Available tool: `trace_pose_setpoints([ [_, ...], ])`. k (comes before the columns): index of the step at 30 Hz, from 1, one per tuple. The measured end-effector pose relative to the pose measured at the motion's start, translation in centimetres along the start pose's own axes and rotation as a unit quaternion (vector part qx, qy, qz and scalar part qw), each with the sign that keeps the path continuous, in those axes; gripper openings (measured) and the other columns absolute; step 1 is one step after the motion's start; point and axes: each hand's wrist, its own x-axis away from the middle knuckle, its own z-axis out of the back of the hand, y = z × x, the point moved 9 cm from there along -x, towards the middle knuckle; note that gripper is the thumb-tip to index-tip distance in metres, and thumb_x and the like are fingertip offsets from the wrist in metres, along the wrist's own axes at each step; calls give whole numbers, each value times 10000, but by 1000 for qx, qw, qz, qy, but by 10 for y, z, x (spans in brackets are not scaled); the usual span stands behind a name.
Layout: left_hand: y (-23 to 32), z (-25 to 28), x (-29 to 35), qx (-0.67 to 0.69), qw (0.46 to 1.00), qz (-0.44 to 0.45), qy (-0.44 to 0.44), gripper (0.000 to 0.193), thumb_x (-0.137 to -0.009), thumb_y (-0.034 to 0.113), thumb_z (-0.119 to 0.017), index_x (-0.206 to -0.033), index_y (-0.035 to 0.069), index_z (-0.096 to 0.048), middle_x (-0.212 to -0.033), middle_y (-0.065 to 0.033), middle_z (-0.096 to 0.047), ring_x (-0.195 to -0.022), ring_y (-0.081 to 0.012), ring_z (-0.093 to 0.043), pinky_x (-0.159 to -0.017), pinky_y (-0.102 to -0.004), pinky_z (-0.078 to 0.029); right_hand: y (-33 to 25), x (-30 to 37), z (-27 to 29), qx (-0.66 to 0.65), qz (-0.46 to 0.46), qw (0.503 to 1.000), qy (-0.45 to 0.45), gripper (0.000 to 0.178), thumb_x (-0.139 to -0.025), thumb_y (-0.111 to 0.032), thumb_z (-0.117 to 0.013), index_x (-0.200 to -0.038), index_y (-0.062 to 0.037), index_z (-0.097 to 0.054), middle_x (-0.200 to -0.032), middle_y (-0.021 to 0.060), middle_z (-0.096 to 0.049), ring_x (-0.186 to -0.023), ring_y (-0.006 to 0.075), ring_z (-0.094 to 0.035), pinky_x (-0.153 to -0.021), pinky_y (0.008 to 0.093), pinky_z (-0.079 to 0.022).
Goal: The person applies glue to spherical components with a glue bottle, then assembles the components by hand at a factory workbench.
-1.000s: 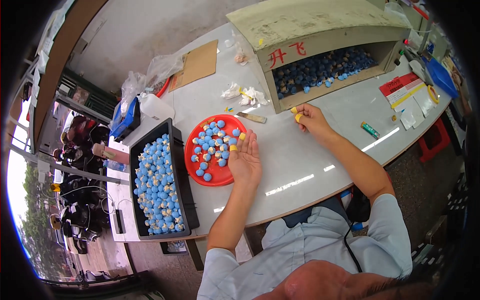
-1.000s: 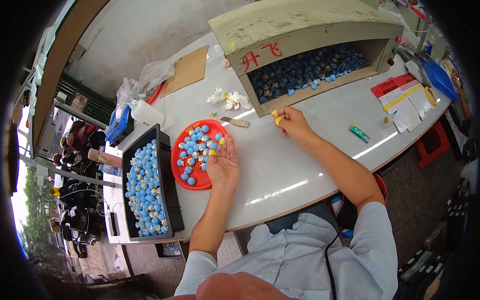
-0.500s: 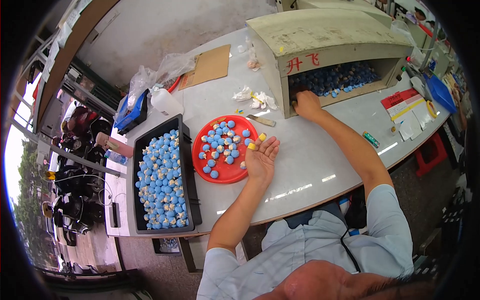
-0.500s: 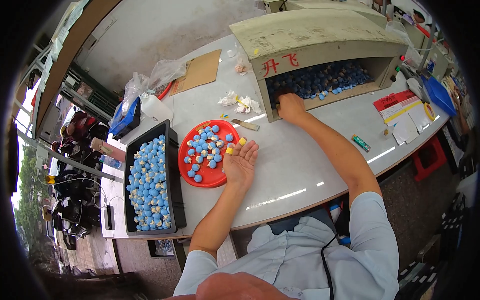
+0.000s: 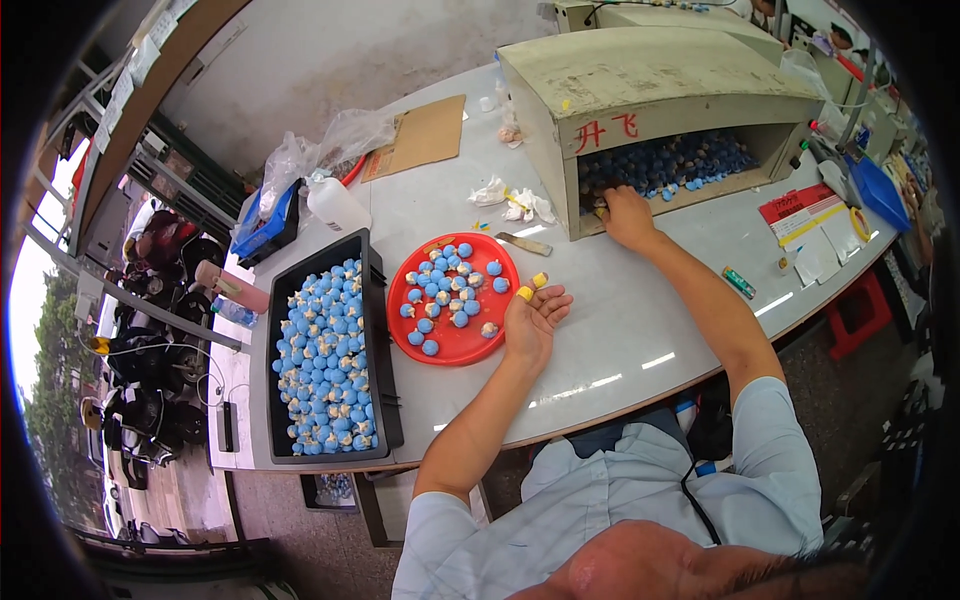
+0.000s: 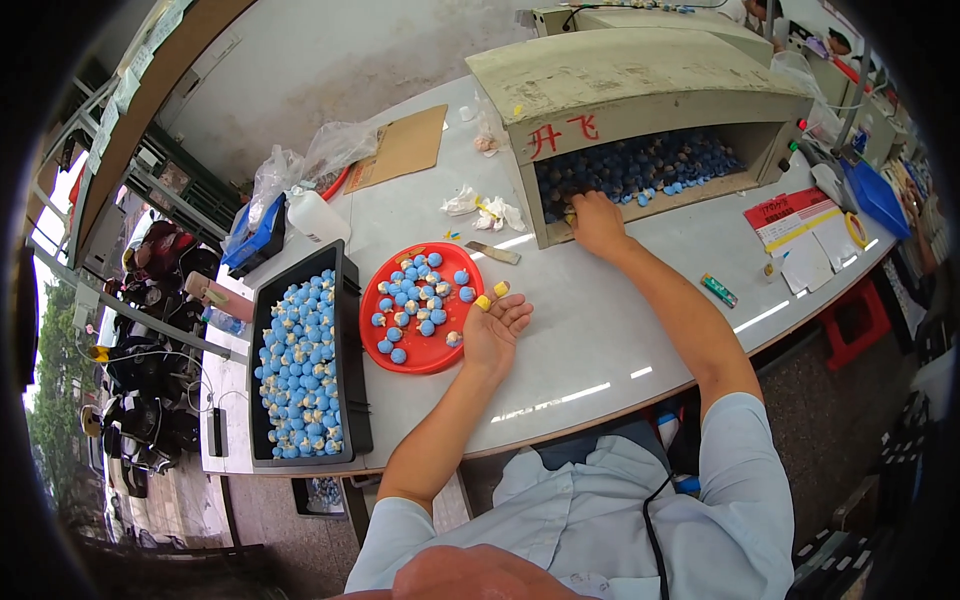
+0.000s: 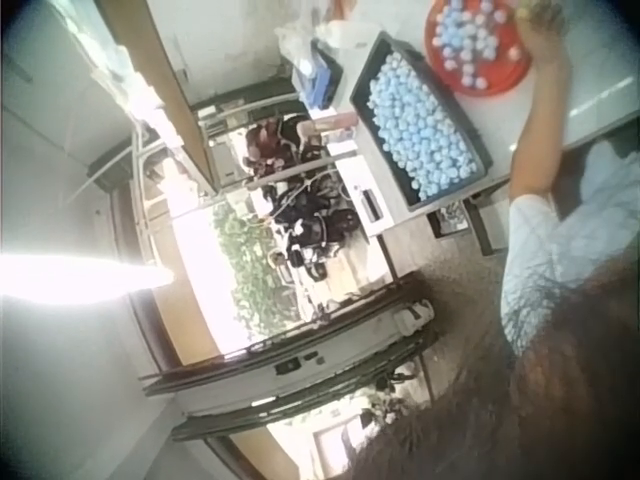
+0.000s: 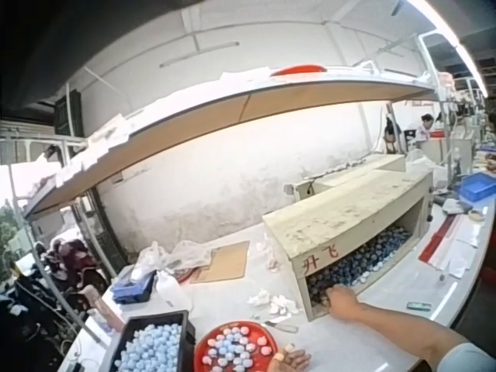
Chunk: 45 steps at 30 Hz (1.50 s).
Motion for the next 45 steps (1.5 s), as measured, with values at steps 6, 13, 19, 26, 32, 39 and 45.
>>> trace_pose_setpoints([
  [6,-4,-3,1,-19,1000,9,-14,357,-975,291,-388,-1188,34,-515,-980,-128,-614,-869,-231,-638,-745,-301,-534,10,5,3,-62,8,998,29,344,-742,-42,-602,-1085,-29,-582,-1023,169,-589,-1000,340,-552,-851,434,-464],
  [13,-5,-3,1,-28,999,18,-16,337,-979,284,-403,-1169,32,-521,-976,-124,-613,-848,-221,-637,-734,-299,-532,45,6,7,-252,-92,960,77,288,-743,-52,-654,-1004,-6,-542,-969,160,-580,-848,300,-587,-754,386,-469],
  [19,-10,-14,6,-143,990,7,-17,303,-946,216,-554,-1174,32,-477,-1055,-123,-604,-926,-198,-632,-790,-291,-536,-50,75,42,-280,55,958,-39,272,-740,-85,-682,-977,-34,-558,-922,121,-591,-812,263,-591,-697,370,-475],
  [26,-35,-28,11,-181,977,76,-88,296,-908,101,-593,-1143,-4,-447,-1059,-136,-614,-945,-224,-638,-823,-317,-546,-98,131,43,-161,179,969,-53,346,-672,-136,-731,-971,-42,-586,-961,109,-589,-926,305,-575,-791,385,-471],
  [32,-18,-18,13,-184,980,60,-52,255,-903,64,-575,-1130,-6,-482,-1034,-124,-621,-910,-190,-644,-781,-264,-546,-22,150,109,-222,36,968,113,433,-733,-135,-725,-1104,-19,-535,-1089,154,-546,-1028,330,-532,-903,401,-424],
  [39,-26,-21,13,-229,967,99,-49,270,-897,60,-588,-1150,-8,-522,-1020,-107,-642,-892,-159,-651,-705,-203,-528,188,242,203,141,-339,837,405,526,-776,-220,-720,-1182,0,-468,-1319,215,-380,-1253,394,-346,-1054,490,-262],
  [45,-33,-19,14,-258,957,121,-57,317,-882,53,-596,-1176,-31,-512,-1028,-100,-643,-910,-172,-654,-725,-214,-520,239,205,173,202,-316,887,268,407,-786,-240,-716,-1065,-16,-523,-1287,223,-463,-1227,363,-413,-1030,469,-309],
])
